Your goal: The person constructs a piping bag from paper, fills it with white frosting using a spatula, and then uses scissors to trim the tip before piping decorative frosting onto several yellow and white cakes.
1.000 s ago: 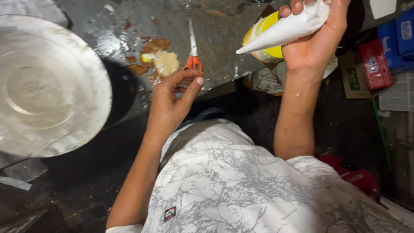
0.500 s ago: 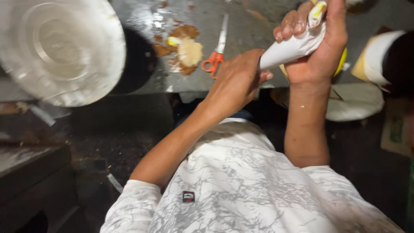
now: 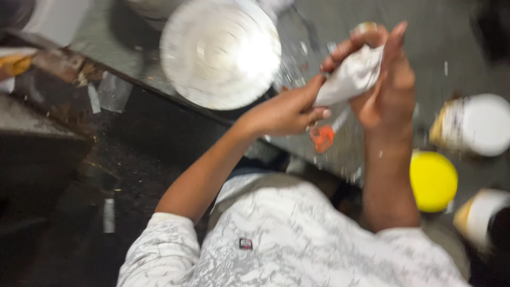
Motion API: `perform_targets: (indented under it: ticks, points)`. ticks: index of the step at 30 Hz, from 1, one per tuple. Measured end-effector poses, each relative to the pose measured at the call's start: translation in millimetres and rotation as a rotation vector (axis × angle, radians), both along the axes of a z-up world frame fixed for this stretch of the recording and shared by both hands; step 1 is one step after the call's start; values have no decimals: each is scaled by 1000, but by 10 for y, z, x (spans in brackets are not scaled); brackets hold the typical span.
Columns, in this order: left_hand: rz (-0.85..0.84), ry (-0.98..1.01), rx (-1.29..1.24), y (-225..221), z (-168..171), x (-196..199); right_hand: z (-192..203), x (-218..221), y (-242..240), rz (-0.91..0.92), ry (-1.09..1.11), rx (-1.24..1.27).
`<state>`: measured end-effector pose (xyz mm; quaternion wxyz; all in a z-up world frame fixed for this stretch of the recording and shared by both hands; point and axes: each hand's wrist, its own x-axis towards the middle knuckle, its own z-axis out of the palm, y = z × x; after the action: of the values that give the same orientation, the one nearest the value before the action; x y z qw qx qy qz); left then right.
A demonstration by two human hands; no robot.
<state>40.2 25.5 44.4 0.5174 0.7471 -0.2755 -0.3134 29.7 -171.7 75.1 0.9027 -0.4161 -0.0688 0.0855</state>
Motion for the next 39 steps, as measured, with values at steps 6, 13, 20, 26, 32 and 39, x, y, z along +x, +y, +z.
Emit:
perform_targets:
  ticks: [6,13,20,26,32,39]
  points:
    - [212,-467,-177,978,224,204,160,764,757,288,-153,160]
    - [464,-703,-237,2746,457,749,527,1709,1926,380,-426,-48]
    - [595,-660,-384,4160,290,1418,497,2655,3530,380,-305,-137]
    - [447,-592,-426,4983,-40,2018,531,3285,4342,395,-257,-205]
    - [334,-543,-562,5450,-242,2419,495,3702,4712,375,-224,-252]
    - [281,-363,-525,5703,-443,2869,471,3857,4299,214,-185,-284]
